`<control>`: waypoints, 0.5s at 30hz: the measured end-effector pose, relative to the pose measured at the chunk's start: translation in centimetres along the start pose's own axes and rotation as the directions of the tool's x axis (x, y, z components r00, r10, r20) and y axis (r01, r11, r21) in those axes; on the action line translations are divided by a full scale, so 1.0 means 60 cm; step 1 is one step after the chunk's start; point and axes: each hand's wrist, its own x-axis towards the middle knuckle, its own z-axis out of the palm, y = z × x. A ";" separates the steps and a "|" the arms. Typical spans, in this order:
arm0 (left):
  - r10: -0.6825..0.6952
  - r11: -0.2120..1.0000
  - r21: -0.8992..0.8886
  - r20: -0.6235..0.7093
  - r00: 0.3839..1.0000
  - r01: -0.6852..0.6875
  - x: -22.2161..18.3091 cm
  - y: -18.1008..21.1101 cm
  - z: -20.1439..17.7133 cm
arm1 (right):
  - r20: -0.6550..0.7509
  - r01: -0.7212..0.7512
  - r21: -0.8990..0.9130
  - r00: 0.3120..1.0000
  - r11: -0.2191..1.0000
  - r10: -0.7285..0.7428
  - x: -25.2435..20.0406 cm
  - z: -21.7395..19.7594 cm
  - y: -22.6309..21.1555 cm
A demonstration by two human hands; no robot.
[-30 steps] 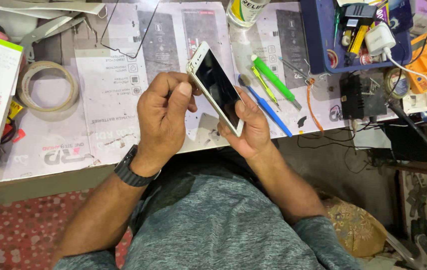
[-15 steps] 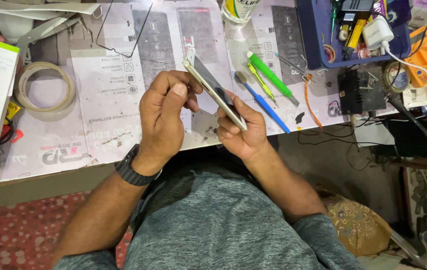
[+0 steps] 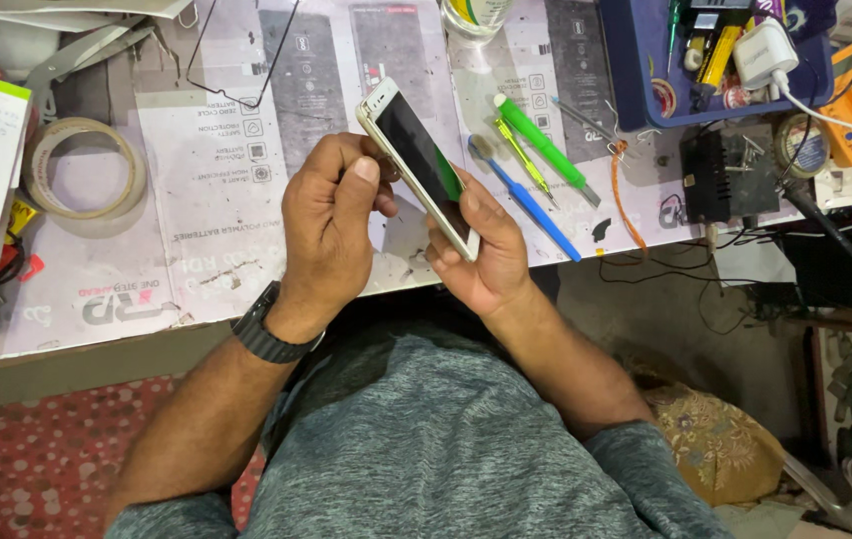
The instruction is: The person uses a green-handled screwdriver to secure internal components of a disassembled smartphone. They then attach the back cover, aligning it with the frame, and press the edges to ensure a proper seal. Finally, they inspect the reassembled device by turning it over and checking the screen and sides.
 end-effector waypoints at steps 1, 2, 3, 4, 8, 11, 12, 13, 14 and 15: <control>-0.007 1.000 -0.006 -0.005 1.000 0.007 0.000 0.000 0.001 | 0.006 0.000 0.002 1.000 1.000 0.000 0.000 0.001 0.000; -0.014 1.000 -0.013 -0.010 1.000 0.014 0.000 0.000 0.002 | 0.011 0.001 0.003 1.000 1.000 -0.001 0.000 0.002 -0.001; -0.022 1.000 -0.020 -0.015 1.000 0.021 0.000 0.000 0.004 | 0.017 0.001 0.004 1.000 1.000 -0.001 0.000 0.003 -0.002; -0.020 0.999 -0.028 -0.018 1.000 0.019 0.000 -0.001 0.005 | 0.010 0.018 -0.014 1.000 1.000 -0.018 -0.001 0.004 -0.001; -0.015 1.000 -0.023 -0.024 1.000 0.014 0.002 -0.002 0.008 | -0.015 0.111 -0.093 0.993 0.989 -0.113 -0.003 0.008 0.005; -0.020 1.000 0.015 -0.023 1.000 0.021 0.003 0.000 0.008 | -0.038 0.184 -0.142 0.981 0.973 -0.191 -0.006 0.016 0.008; -0.024 0.999 0.029 -0.022 0.999 0.024 0.004 0.001 0.007 | -0.047 0.206 -0.156 0.975 0.966 -0.215 -0.007 0.020 0.007; -0.025 0.999 0.040 -0.019 1.000 0.025 0.004 0.002 0.007 | -0.041 0.217 -0.180 0.973 0.959 -0.227 -0.009 0.024 0.006; -0.027 0.998 0.051 -0.016 1.000 0.027 0.004 0.003 0.006 | -0.035 0.227 -0.205 0.970 0.952 -0.239 -0.011 0.027 0.004; -0.028 0.998 0.061 -0.013 1.000 0.029 0.005 0.004 0.004 | -0.029 0.238 -0.229 0.968 0.944 -0.251 -0.012 0.031 0.004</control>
